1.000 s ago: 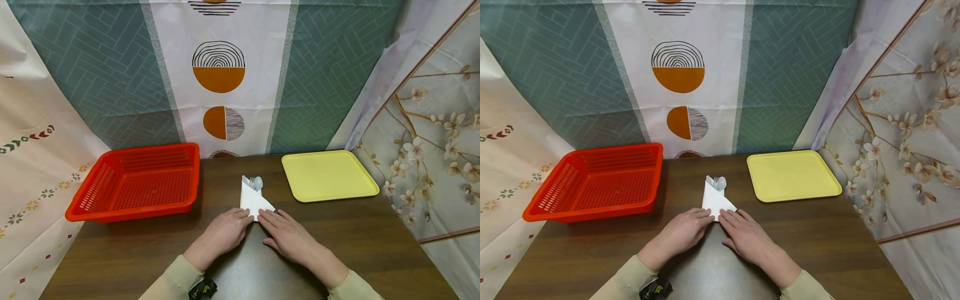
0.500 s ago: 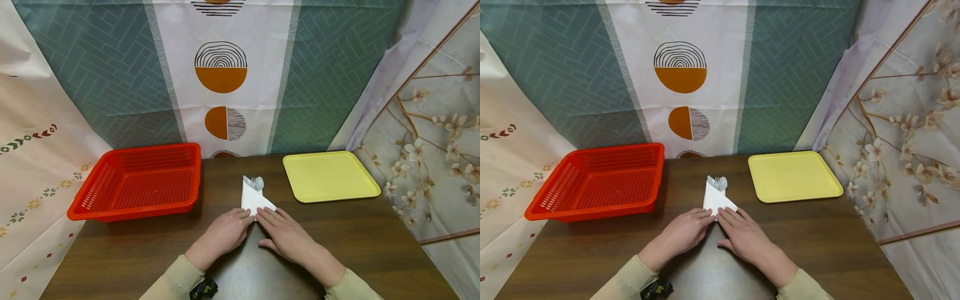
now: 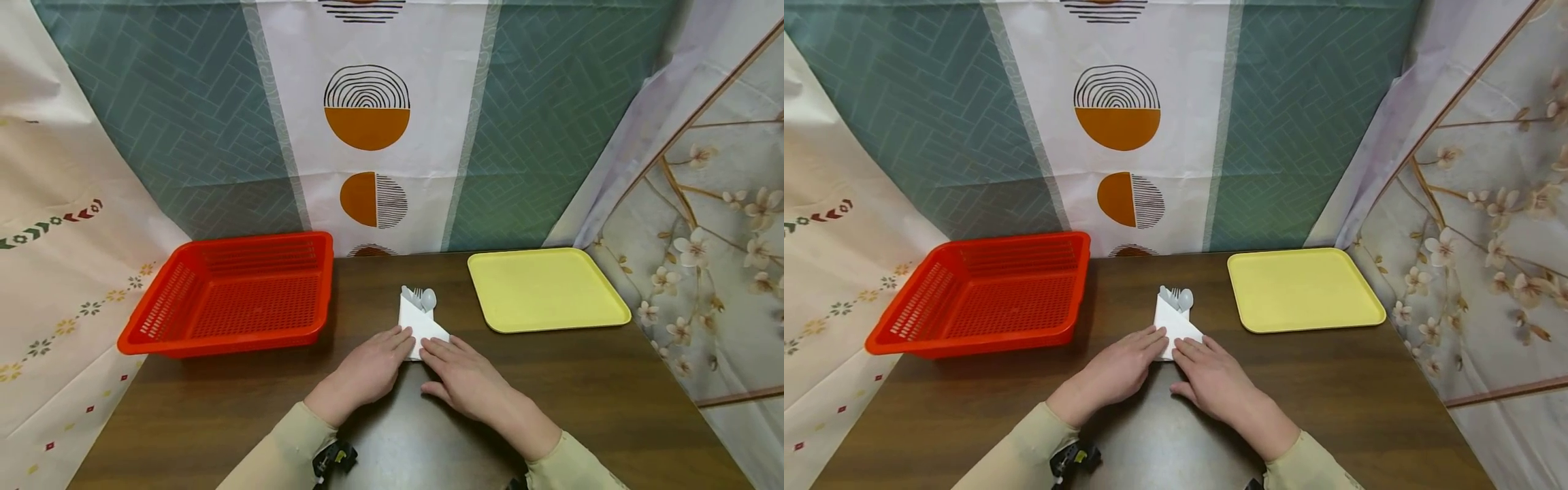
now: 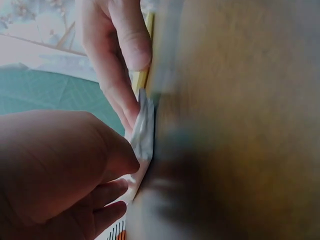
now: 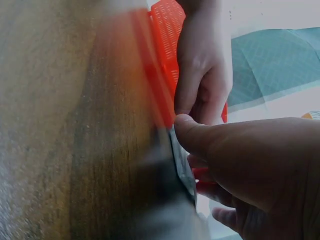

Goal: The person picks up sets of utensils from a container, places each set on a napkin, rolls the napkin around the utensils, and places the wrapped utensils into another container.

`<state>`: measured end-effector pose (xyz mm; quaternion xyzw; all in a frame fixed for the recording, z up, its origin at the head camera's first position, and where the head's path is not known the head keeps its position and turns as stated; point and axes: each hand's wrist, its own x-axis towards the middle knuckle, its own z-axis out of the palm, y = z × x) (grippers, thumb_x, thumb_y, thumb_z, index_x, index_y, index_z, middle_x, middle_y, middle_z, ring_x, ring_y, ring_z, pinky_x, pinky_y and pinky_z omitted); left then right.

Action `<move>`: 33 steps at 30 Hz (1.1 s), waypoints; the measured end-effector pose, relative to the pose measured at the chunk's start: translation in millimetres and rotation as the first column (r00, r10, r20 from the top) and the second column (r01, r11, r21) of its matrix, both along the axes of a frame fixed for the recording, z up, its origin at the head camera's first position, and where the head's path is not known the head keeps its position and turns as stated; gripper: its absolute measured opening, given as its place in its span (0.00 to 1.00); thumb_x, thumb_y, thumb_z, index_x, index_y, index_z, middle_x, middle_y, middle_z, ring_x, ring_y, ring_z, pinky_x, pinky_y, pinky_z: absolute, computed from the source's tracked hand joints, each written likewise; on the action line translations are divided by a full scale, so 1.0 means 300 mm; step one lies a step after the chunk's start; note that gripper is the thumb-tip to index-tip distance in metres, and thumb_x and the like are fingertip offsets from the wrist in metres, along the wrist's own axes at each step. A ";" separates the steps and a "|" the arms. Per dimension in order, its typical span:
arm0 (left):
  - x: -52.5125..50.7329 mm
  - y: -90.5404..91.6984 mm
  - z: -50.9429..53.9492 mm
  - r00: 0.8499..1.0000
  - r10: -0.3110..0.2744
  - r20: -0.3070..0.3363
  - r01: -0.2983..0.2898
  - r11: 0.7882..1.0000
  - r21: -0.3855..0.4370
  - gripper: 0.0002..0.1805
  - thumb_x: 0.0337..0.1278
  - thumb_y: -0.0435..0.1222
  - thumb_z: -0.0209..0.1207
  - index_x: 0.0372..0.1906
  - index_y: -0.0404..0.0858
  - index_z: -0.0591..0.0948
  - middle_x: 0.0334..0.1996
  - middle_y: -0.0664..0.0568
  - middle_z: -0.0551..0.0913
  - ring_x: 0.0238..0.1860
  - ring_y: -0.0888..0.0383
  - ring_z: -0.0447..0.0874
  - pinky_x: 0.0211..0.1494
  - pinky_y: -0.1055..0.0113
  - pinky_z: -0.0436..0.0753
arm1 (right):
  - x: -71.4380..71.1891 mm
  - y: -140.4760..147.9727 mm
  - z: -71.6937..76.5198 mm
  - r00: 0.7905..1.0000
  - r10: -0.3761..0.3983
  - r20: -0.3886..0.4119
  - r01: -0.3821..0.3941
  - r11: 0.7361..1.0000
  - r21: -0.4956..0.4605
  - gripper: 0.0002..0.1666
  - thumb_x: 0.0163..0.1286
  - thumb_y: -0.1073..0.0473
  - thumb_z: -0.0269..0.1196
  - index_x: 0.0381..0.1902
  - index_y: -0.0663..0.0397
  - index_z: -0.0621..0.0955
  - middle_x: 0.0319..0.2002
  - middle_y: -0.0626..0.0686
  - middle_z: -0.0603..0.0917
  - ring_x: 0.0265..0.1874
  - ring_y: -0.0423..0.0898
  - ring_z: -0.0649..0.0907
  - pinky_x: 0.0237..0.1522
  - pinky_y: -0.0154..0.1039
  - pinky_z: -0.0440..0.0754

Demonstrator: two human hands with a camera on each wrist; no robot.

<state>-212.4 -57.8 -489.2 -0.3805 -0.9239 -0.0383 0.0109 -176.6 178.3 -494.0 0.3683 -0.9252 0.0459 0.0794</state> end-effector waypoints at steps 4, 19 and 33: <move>-0.046 0.009 0.006 0.998 0.037 0.055 -0.035 0.998 -0.048 0.28 0.85 0.36 0.55 0.82 0.35 0.73 0.82 0.43 0.71 0.83 0.45 0.66 0.83 0.50 0.67 | -0.003 0.004 0.003 1.000 0.009 -0.005 -0.009 1.000 -0.005 0.36 0.79 0.42 0.70 0.72 0.62 0.83 0.73 0.59 0.82 0.74 0.56 0.80 0.78 0.58 0.70; -0.170 0.022 -0.008 0.977 0.163 0.135 -0.150 0.983 -0.102 0.35 0.79 0.34 0.60 0.85 0.37 0.67 0.85 0.43 0.66 0.86 0.43 0.60 0.85 0.49 0.62 | -0.001 0.004 0.005 1.000 0.018 -0.005 -0.018 1.000 -0.010 0.35 0.78 0.44 0.71 0.71 0.62 0.83 0.72 0.59 0.82 0.73 0.55 0.80 0.77 0.58 0.72; -0.056 -0.006 -0.016 0.999 0.026 -0.027 -0.029 0.995 -0.096 0.28 0.82 0.34 0.57 0.81 0.38 0.75 0.81 0.46 0.73 0.84 0.46 0.66 0.85 0.49 0.63 | -0.002 0.011 0.008 1.000 0.005 0.017 -0.005 1.000 0.000 0.36 0.79 0.44 0.71 0.73 0.62 0.82 0.74 0.60 0.81 0.74 0.56 0.79 0.78 0.58 0.71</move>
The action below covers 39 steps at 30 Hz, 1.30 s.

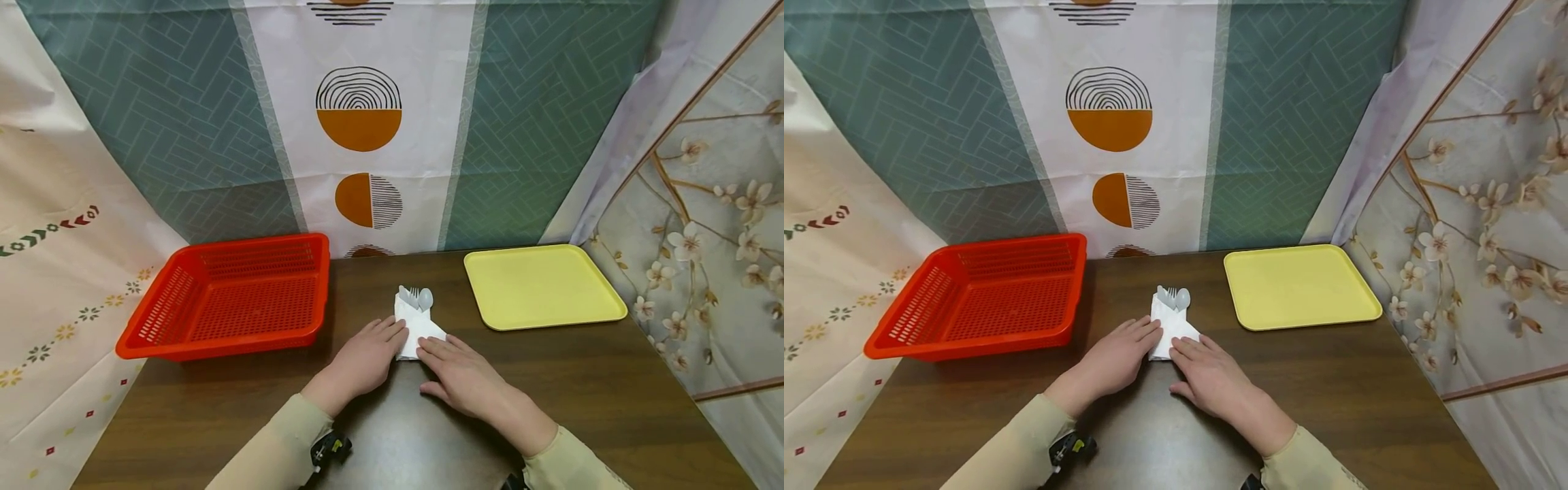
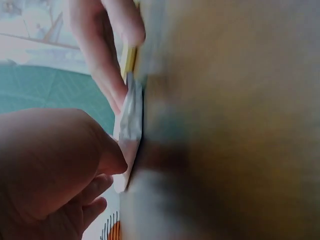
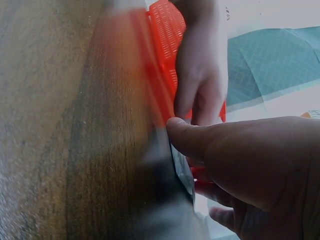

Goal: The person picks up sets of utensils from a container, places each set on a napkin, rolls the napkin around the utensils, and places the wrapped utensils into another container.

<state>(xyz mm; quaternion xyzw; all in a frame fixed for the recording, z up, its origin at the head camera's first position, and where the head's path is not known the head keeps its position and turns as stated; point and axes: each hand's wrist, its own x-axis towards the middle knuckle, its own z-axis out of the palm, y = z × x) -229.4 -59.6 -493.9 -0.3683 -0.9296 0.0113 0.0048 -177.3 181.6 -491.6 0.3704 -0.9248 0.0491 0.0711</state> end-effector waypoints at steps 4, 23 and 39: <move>0.072 -0.033 0.002 0.998 -0.056 -0.036 0.057 0.998 0.005 0.26 0.81 0.35 0.58 0.78 0.38 0.78 0.78 0.46 0.77 0.82 0.47 0.70 0.84 0.51 0.65 | -0.001 -0.002 -0.003 1.000 -0.003 0.009 0.003 1.000 -0.008 0.37 0.78 0.43 0.72 0.73 0.62 0.81 0.74 0.60 0.81 0.74 0.56 0.79 0.78 0.59 0.70; 0.086 -0.011 -0.006 0.976 -0.159 -0.147 0.182 0.971 0.155 0.18 0.76 0.37 0.67 0.64 0.37 0.87 0.66 0.44 0.87 0.69 0.49 0.85 0.78 0.51 0.75 | -0.153 0.041 -0.029 0.978 0.114 -0.175 -0.141 0.978 -0.154 0.14 0.64 0.66 0.82 0.47 0.55 0.92 0.50 0.50 0.94 0.55 0.46 0.91 0.76 0.57 0.74; 0.099 0.002 -0.007 0.985 -0.128 -0.120 0.137 0.988 0.077 0.24 0.76 0.37 0.66 0.72 0.44 0.85 0.71 0.45 0.84 0.72 0.50 0.82 0.81 0.53 0.71 | -0.189 0.074 -0.072 0.967 0.084 -0.241 -0.132 0.973 -0.190 0.15 0.59 0.75 0.80 0.39 0.55 0.91 0.46 0.51 0.93 0.51 0.50 0.91 0.72 0.58 0.79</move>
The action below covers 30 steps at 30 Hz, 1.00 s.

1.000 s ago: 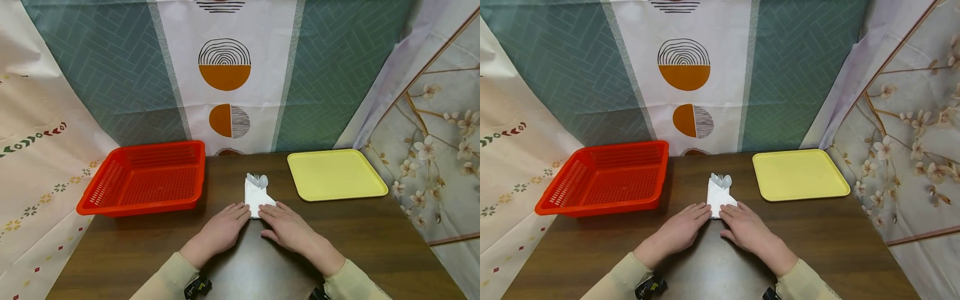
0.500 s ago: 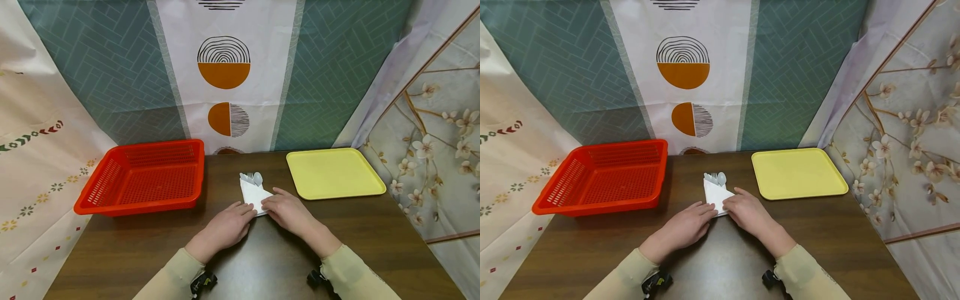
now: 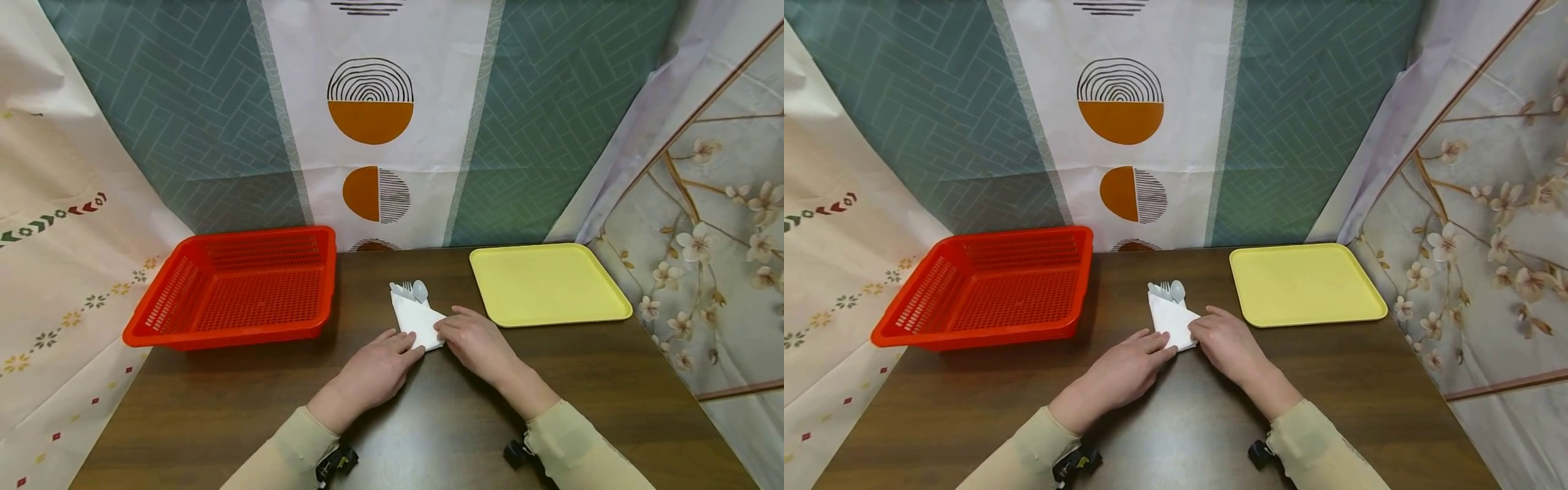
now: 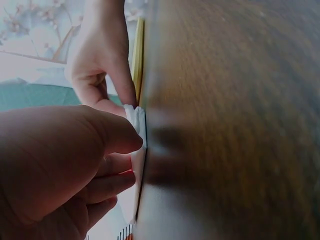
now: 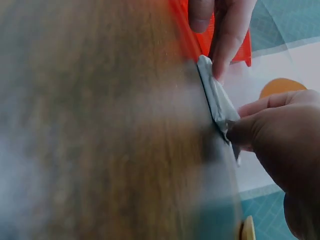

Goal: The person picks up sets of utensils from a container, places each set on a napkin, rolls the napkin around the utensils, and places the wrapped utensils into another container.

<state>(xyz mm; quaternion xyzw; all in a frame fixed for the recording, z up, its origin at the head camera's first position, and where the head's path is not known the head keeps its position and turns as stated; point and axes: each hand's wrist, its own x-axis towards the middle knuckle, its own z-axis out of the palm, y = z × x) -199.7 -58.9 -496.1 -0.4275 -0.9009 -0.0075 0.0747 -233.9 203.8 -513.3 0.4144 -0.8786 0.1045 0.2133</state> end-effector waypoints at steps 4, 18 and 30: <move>0.005 0.004 0.002 1.000 0.012 -0.003 -0.012 1.000 -0.024 0.24 0.76 0.37 0.66 0.72 0.45 0.85 0.71 0.46 0.83 0.73 0.51 0.82 0.81 0.54 0.70 | 0.020 0.023 -0.004 0.999 -0.043 0.002 0.043 0.999 0.025 0.15 0.59 0.77 0.78 0.40 0.56 0.92 0.49 0.53 0.92 0.54 0.53 0.90 0.72 0.60 0.78; 0.004 0.004 -0.002 0.999 -0.026 -0.033 0.028 0.999 0.035 0.23 0.74 0.36 0.68 0.70 0.42 0.86 0.68 0.43 0.85 0.71 0.49 0.83 0.78 0.51 0.74 | 0.202 -0.066 0.031 0.985 -0.159 0.065 0.152 0.983 0.108 0.26 0.71 0.67 0.73 0.66 0.65 0.85 0.66 0.62 0.86 0.66 0.58 0.85 0.72 0.56 0.79; 0.016 -0.002 -0.005 1.000 -0.011 -0.017 0.012 1.000 0.027 0.24 0.76 0.36 0.65 0.72 0.36 0.83 0.71 0.41 0.83 0.71 0.47 0.83 0.78 0.51 0.75 | 0.220 -0.115 0.036 0.954 -0.264 0.143 0.242 0.958 0.152 0.24 0.75 0.63 0.71 0.66 0.67 0.85 0.68 0.62 0.85 0.69 0.56 0.84 0.73 0.55 0.77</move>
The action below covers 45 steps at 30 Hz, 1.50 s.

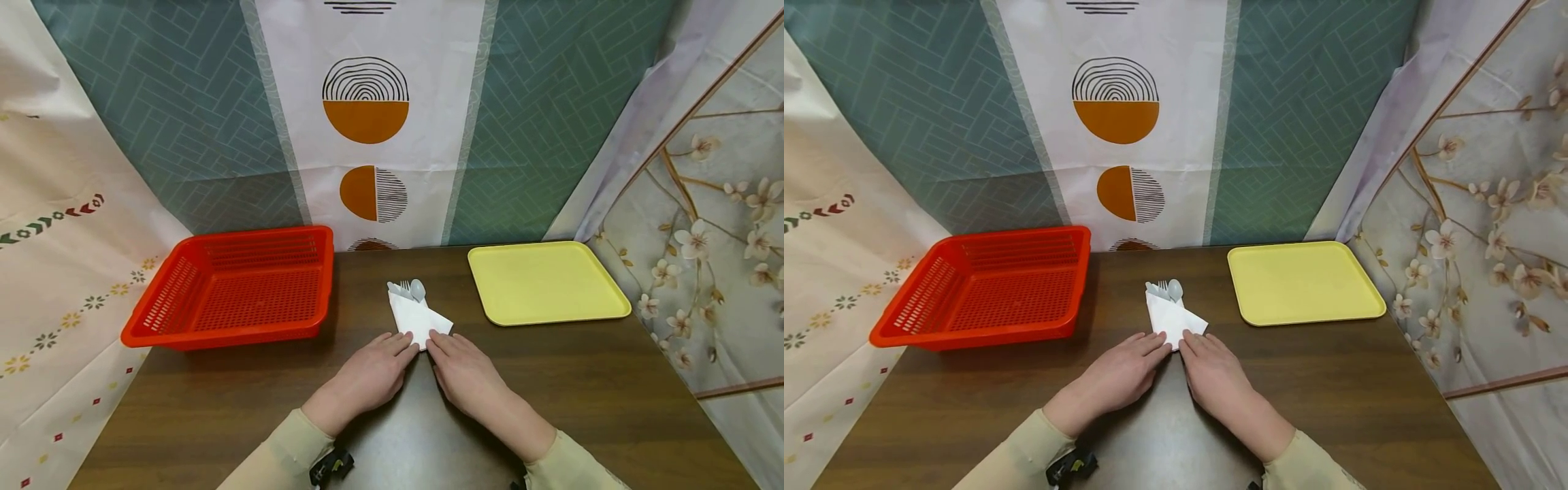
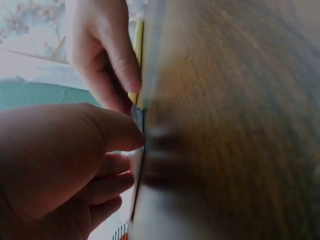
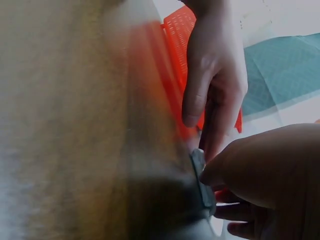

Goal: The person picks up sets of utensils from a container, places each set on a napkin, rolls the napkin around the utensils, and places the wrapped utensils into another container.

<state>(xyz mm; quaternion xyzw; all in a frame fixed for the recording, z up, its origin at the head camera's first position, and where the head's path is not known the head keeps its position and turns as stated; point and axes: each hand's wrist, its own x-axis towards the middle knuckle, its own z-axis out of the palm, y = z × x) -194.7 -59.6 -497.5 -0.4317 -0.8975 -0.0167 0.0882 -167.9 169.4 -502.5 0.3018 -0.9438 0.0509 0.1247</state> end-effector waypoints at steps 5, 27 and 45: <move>-0.010 0.009 0.010 0.998 0.017 0.058 -0.019 0.999 0.027 0.23 0.76 0.38 0.66 0.70 0.35 0.84 0.70 0.41 0.84 0.70 0.46 0.83 0.77 0.51 0.76 | -0.019 -0.017 0.010 0.998 -0.023 -0.055 0.022 0.999 -0.026 0.17 0.73 0.61 0.74 0.55 0.64 0.89 0.59 0.61 0.90 0.61 0.56 0.88 0.68 0.53 0.81; 0.019 -0.032 0.019 0.974 0.080 0.210 -0.089 0.995 0.035 0.28 0.77 0.44 0.68 0.72 0.33 0.82 0.76 0.40 0.77 0.75 0.44 0.78 0.75 0.49 0.78 | -0.023 -0.037 0.009 0.996 -0.074 -0.052 0.072 0.997 -0.029 0.13 0.72 0.58 0.75 0.50 0.60 0.91 0.57 0.58 0.91 0.55 0.56 0.90 0.65 0.50 0.83; -0.139 0.055 0.008 0.829 0.435 0.353 -0.522 0.827 0.207 0.16 0.69 0.46 0.74 0.44 0.39 0.83 0.30 0.50 0.79 0.35 0.49 0.78 0.39 0.56 0.78 | 0.010 -0.072 0.021 0.994 -0.057 -0.090 0.056 0.998 -0.012 0.12 0.71 0.56 0.76 0.45 0.58 0.90 0.52 0.55 0.92 0.46 0.54 0.91 0.58 0.46 0.86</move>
